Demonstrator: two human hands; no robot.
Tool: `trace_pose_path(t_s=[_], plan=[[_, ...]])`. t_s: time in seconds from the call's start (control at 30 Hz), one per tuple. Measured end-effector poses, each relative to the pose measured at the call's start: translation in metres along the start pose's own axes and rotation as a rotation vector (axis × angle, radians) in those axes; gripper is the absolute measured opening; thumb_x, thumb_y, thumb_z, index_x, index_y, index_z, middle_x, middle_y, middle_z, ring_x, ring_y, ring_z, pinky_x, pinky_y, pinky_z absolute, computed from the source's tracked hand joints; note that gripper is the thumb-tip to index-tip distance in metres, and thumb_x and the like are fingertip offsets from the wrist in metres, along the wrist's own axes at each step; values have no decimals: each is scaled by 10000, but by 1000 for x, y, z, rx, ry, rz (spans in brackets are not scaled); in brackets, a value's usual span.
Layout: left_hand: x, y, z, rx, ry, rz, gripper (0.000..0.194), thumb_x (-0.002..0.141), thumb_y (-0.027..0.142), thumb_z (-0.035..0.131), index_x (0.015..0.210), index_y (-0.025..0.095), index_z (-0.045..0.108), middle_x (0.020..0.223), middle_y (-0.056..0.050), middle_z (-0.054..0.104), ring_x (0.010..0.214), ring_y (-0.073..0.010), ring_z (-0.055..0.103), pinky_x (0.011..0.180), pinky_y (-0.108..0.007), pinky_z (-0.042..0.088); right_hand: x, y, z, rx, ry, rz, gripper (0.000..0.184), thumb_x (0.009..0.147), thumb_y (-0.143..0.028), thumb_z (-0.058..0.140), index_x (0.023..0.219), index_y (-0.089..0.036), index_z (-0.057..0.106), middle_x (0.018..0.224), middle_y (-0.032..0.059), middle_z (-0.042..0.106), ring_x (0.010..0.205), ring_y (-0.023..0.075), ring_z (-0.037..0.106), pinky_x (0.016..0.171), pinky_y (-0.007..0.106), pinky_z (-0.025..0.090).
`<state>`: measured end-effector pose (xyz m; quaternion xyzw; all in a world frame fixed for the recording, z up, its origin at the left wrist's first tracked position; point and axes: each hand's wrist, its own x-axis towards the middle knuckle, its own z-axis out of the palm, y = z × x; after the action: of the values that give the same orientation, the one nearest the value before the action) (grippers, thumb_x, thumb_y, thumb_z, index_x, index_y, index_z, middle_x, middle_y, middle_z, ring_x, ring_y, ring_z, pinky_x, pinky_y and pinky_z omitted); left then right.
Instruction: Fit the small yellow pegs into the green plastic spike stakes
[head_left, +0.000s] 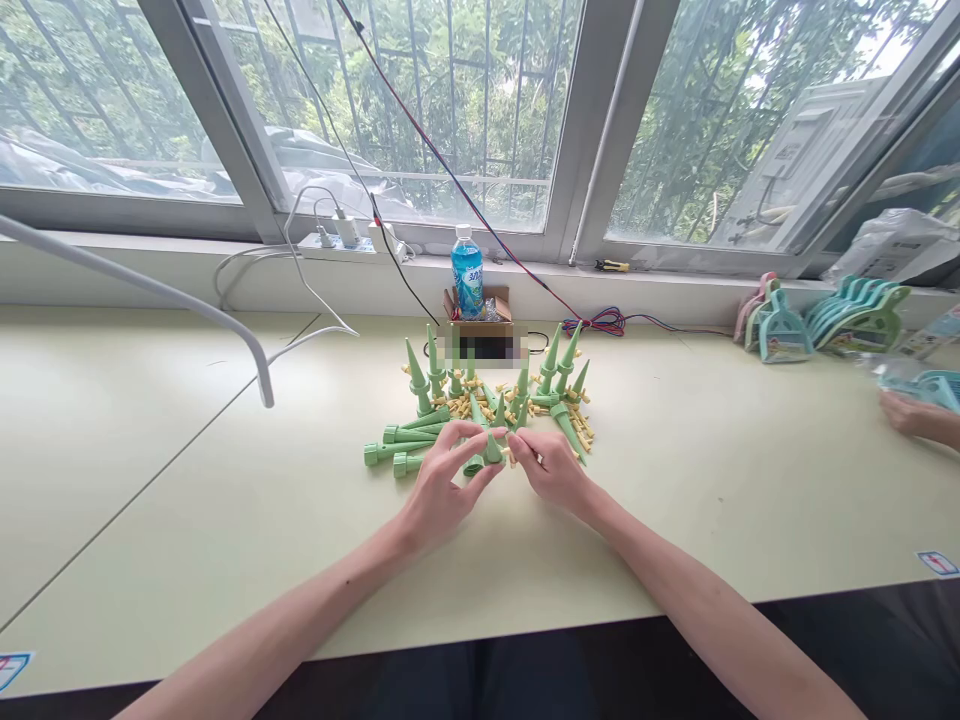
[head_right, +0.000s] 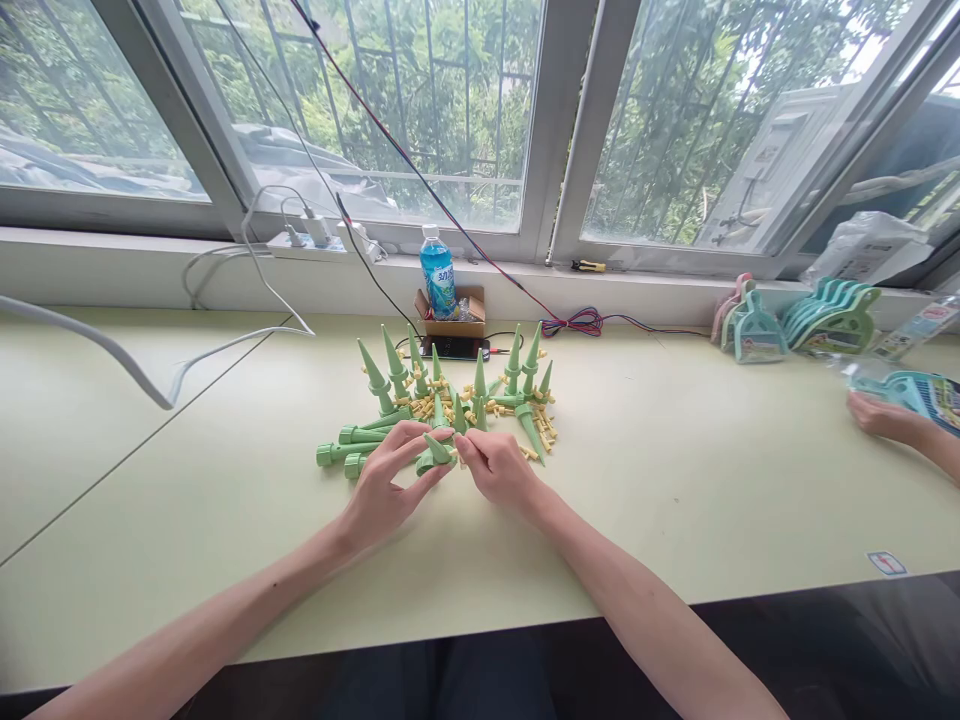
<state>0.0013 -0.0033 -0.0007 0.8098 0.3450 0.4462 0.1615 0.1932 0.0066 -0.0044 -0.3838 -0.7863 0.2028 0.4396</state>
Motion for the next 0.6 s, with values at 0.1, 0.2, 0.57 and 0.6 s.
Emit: trace_pose_path(t_s=[0.1,0.2,0.57,0.6], plan=[[1,1,-1,15,32,-7,354,904,258,633,1255,292,596,1054,-58,583,972,-192,606,848,-366,544,0,-1,1,6,22,-4,472,1037,-444,333,641,-209,435,558,-19,433,490,116,380,485,250,334],[4,1,-5,-36,83,-40,269,921,308,600,1183,246,598,1011,-56,603,937,-191,604,823,-347,523,0,-2,1,9,51,-13,446,1033,-432,358,674,-203,486,579,-11,465,514,120,408,510,249,357],[9,4,-14,-141,60,-227,388,954,466,488,721,197,642,693,-29,629,733,-190,528,688,-319,439,0,-6,-1,9,210,-99,319,1004,-327,466,775,-187,637,710,37,659,646,152,590,604,260,456],[9,4,-14,-138,67,-238,392,948,473,497,708,197,640,675,-25,620,724,-189,523,685,-318,435,-1,-7,-1,7,222,-102,311,1001,-316,472,774,-185,639,701,36,654,636,149,583,597,259,453]])
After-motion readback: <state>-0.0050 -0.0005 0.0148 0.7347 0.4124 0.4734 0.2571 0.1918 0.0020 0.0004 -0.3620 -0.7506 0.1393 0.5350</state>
